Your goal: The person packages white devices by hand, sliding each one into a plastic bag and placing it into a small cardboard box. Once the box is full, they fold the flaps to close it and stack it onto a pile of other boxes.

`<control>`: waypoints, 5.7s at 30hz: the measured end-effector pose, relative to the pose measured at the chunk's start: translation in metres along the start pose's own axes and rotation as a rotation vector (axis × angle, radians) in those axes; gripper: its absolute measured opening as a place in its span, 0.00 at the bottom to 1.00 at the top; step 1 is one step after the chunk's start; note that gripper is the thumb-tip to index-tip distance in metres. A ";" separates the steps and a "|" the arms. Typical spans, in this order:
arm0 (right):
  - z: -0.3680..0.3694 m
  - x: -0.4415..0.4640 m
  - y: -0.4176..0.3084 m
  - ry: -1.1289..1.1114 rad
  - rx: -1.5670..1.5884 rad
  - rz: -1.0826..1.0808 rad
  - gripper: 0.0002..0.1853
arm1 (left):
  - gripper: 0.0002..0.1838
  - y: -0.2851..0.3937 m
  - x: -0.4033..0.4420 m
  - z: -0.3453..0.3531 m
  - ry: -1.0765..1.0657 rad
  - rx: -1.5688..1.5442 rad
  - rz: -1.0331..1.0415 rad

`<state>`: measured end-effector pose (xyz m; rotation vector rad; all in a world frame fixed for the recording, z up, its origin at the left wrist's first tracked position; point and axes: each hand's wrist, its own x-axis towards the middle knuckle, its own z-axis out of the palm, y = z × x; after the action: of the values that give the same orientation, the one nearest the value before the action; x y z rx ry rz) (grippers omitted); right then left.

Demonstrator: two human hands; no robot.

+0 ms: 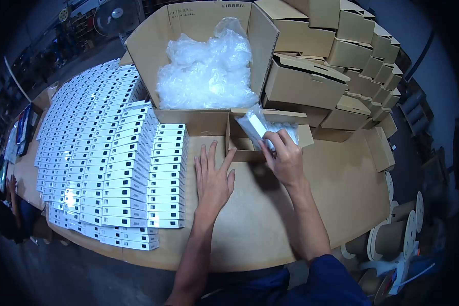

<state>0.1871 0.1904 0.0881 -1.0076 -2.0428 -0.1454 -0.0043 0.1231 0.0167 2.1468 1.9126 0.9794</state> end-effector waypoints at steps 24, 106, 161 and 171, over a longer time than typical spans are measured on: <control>0.027 -0.038 -0.001 -0.162 -0.161 0.370 0.16 | 0.36 0.008 -0.006 -0.009 0.085 0.043 0.008; 0.072 0.255 0.013 0.102 0.605 0.353 0.29 | 0.15 -0.079 0.351 -0.187 0.367 -0.307 0.117; -0.024 -0.128 -0.131 -0.091 0.430 0.381 0.13 | 0.17 0.031 -0.097 -0.085 0.171 -0.235 0.078; -0.029 -0.134 -0.131 -0.161 0.454 0.534 0.10 | 0.09 0.013 -0.100 -0.074 0.066 -0.497 0.108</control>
<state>0.1577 0.0089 0.0408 -1.2483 -1.7525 0.6654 -0.0322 0.0037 0.0421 1.9516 1.3888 1.3858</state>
